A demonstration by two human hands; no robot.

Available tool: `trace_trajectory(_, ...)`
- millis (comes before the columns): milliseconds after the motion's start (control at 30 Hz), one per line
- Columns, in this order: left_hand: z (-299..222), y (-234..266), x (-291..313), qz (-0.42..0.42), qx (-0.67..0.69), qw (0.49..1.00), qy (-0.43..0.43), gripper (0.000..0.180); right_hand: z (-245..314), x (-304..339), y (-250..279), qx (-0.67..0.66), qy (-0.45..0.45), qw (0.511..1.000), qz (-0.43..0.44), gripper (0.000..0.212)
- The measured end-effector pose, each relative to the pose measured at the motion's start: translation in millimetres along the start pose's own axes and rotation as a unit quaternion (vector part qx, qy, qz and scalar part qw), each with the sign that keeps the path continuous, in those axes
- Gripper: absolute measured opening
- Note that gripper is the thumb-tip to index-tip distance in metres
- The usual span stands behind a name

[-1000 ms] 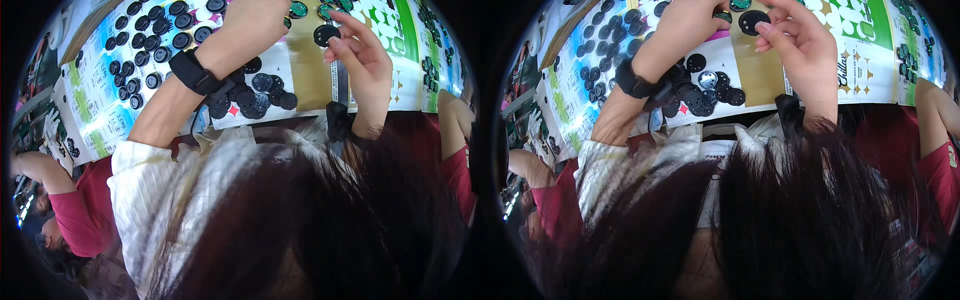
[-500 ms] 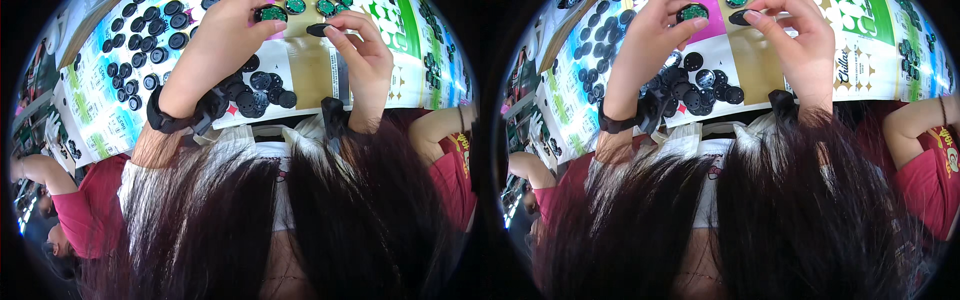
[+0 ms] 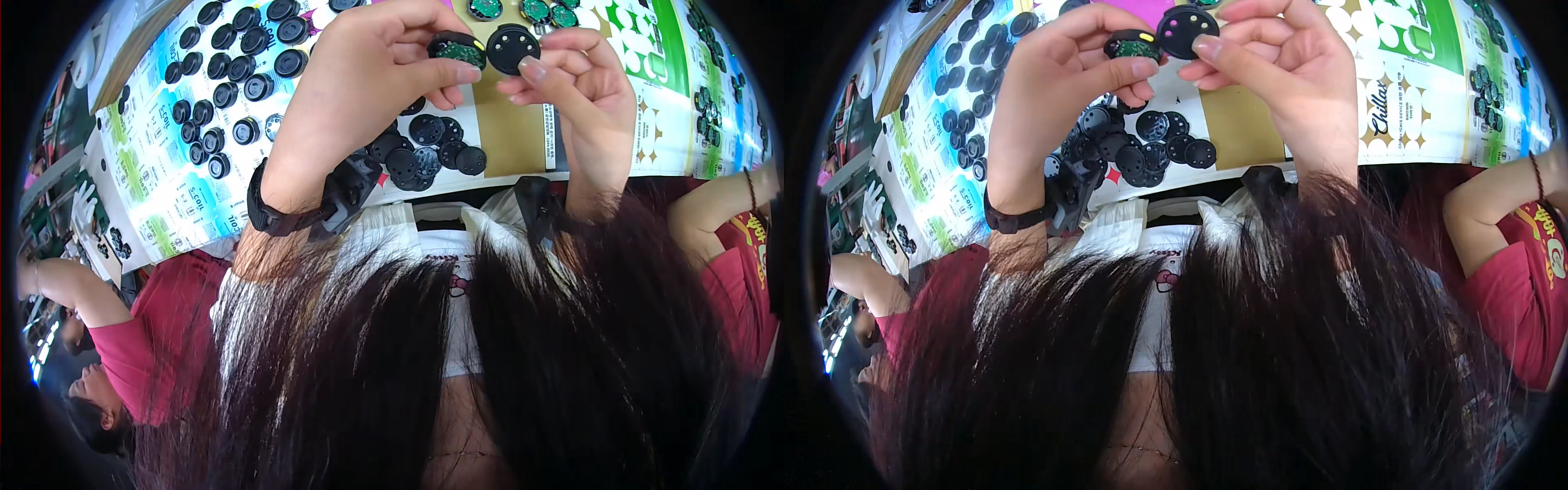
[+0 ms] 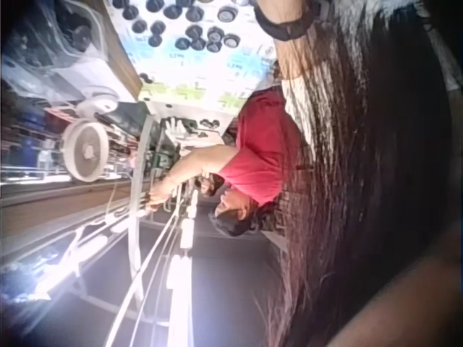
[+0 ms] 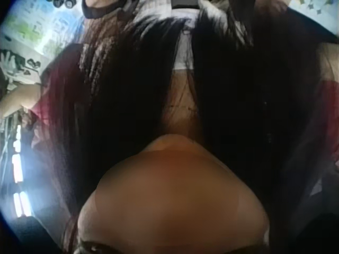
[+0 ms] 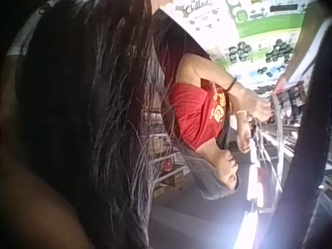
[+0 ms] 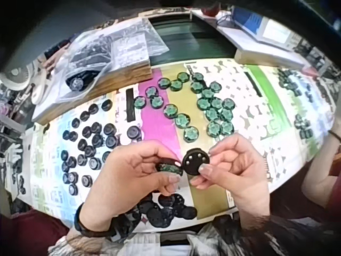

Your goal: Assembling small circular electronic components by snapping together plastic housings and internal circuit boards.

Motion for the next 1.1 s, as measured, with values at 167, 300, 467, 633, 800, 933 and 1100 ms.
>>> trace_trajectory(167,-2,-1,1,0.020,0.034,0.999,0.002,0.035,7,3,-10,0.010,0.019,0.997,0.080,0.032)
trace_trajectory(300,0,-3,1,0.032,0.057,0.998,0.006,0.036,4,3,-14,0.077,0.018,0.997,0.012,0.036)
trace_trajectory(467,-2,-5,6,0.036,0.081,0.996,0.007,0.038,2,5,-17,0.110,0.040,0.992,0.040,0.036)
trace_trajectory(633,-1,-7,8,0.036,0.104,0.994,0.009,0.040,18,8,-32,0.326,0.186,0.926,0.028,0.039)
trace_trajectory(800,-3,-6,9,0.038,0.140,0.989,0.013,0.041,37,12,-48,0.499,0.311,0.809,0.028,0.042)
trace_trajectory(933,-6,-7,10,0.038,0.196,0.980,0.011,0.043,39,16,-48,0.499,0.345,0.794,0.031,0.044)
trace_trajectory(1100,-1,-10,6,0.077,0.295,0.952,-0.002,0.047,47,20,-52,0.474,0.320,0.820,0.033,0.045)
Point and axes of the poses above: each hand's wrist, its own x-axis away from the middle knuckle, its own y-axis out of the back of the hand, z = x × y, the point moved 7 cm from there along -x, towards the middle knuckle, and after that the axes turned 8 degrees about -x, right-handed, at the moved point
